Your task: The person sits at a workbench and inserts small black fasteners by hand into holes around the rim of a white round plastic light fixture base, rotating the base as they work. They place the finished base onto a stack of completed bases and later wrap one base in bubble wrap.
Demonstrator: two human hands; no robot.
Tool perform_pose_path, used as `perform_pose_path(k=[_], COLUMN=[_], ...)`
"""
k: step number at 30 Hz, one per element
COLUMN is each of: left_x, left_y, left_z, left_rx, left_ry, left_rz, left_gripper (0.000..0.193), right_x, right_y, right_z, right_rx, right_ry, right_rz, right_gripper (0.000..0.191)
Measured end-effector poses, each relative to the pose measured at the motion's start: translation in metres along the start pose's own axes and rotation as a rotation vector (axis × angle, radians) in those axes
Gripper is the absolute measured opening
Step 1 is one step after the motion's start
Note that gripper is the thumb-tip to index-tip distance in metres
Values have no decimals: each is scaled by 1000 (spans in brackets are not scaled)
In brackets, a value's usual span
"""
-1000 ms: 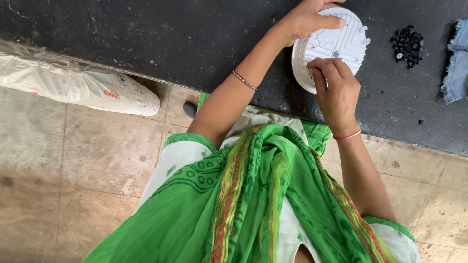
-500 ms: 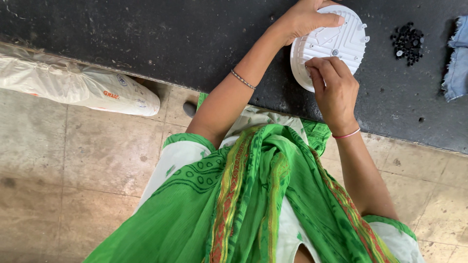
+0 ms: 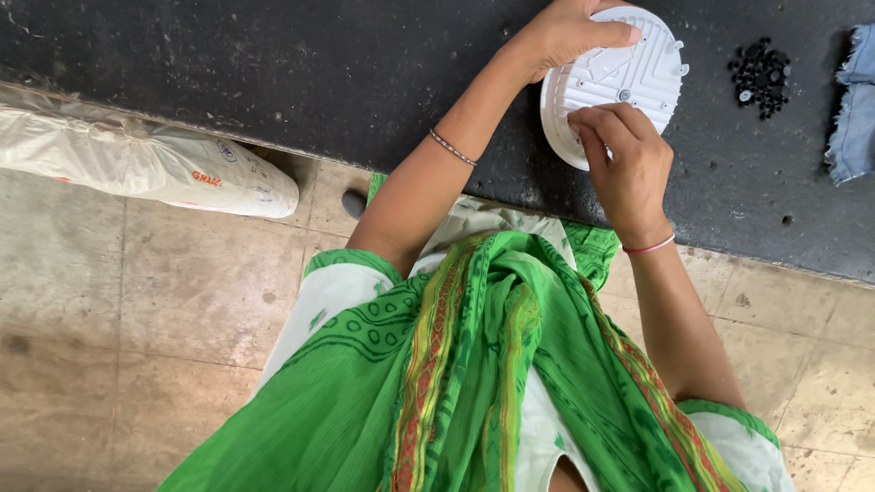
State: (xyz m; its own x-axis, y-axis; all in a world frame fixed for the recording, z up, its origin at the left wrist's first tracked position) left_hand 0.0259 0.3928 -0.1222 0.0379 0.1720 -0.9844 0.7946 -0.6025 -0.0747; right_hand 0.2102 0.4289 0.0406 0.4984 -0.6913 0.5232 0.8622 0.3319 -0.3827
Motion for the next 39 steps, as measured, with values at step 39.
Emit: perform_pose_path(k=[39], left_x=[1], left_y=[-1], left_z=[6], left_rx=[-51], left_ry=[-61], left_rz=[-5], left_gripper=[46], right_x=[-5], right_y=[13], right_z=[9], right_rx=[56], right_ry=[41], right_rz=[-40], right_gripper=[9])
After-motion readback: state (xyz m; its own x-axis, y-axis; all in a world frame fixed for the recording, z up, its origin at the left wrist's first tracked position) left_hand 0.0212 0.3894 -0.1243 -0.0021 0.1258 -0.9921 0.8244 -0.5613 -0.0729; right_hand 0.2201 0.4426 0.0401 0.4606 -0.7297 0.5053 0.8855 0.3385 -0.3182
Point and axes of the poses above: each hand's wrist, its own y-axis away from the middle knuckle, its own z-axis out of the back of the hand, x = y × z, the point moved 6 cm from there along -y, towards the middle knuckle, and after that the axes turned 13 degrees about -y, right-handed, at the moved point
